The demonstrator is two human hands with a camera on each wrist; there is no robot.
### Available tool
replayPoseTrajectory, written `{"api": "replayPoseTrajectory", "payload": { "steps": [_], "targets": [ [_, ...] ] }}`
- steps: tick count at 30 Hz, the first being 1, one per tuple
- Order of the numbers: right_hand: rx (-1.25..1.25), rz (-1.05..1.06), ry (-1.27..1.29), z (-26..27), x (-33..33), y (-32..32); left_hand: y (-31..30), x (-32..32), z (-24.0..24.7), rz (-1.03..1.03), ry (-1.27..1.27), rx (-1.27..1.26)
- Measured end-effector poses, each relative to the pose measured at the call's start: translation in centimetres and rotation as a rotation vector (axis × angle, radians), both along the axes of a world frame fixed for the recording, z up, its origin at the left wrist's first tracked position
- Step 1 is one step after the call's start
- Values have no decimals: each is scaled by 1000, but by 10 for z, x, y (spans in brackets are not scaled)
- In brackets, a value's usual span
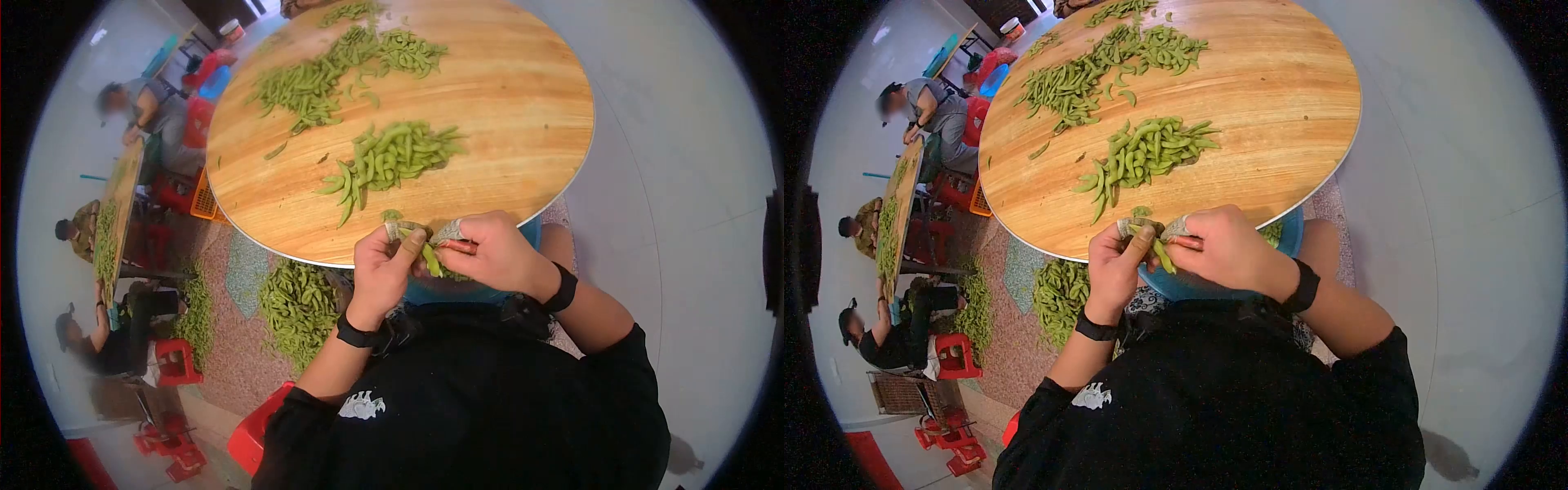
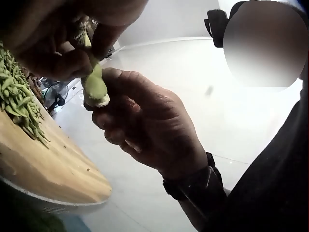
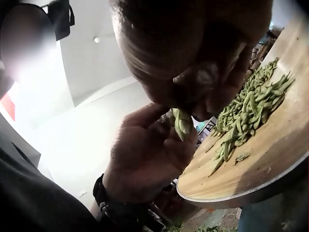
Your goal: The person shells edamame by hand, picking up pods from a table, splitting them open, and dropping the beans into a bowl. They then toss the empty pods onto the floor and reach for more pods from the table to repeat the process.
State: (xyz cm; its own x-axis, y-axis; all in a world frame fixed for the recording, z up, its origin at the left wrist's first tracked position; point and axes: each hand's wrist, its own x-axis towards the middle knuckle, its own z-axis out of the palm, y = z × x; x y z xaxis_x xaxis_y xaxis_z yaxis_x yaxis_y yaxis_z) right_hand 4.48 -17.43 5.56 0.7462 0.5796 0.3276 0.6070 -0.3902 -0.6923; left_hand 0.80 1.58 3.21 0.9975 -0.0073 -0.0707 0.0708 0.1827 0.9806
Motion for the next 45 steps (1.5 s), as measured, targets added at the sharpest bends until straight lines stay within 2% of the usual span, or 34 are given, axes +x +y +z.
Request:
{"api": "replayPoseTrajectory", "payload": {
  "steps": [2,3,5,8,12,15,17,18,20,21,22,23,24,26,30,31,32,36,45],
  "targets": [
    [225,50,569,-10,3,-1,5,2,-7,-119,-65,-174],
    [225,48,571,-9,4,-1,5,2,-10,-120,-63,-174],
    [327,111,921,-1,7,-1,6,2,-13,-143,-113,-233],
    [235,212,973,6,14,-7,10,-1,-19,-241,-94,-310],
    [188,181,902,-2,10,-6,10,0,-22,-247,-88,-324],
    [305,179,909,-2,4,-3,7,0,-21,-264,-104,-394],
    [389,123,1009,2,2,-1,1,2,-21,-272,-55,-585],
    [389,123,1007,1,-1,1,-1,3,-20,-273,-58,-584],
    [391,-47,816,-3,-4,4,-7,4,-16,-110,32,-444],
    [390,-49,814,-5,-4,2,-8,4,-14,-58,73,-375],
    [291,-97,617,-6,-3,2,-8,4,-14,-59,73,-377],
    [193,-142,419,-7,-2,1,-9,2,-15,-21,63,-261],
    [194,-142,419,-9,-2,1,-9,2,-15,18,53,-145],
    [95,-172,246,-12,-1,1,-5,0,-17,7,60,-144],
    [71,-120,132,-13,0,1,-5,-2,-16,-6,66,-111],
    [57,-96,37,-14,0,1,-4,-3,-16,-4,69,-110],
    [43,-72,-58,-14,0,1,-2,-3,-17,-18,33,-24],
    [68,-62,-134,-15,-5,3,-4,-5,-18,-5,-29,164],
    [129,-91,-230,-17,-8,6,-8,-4,-13,1,-41,188]
  ]
}}
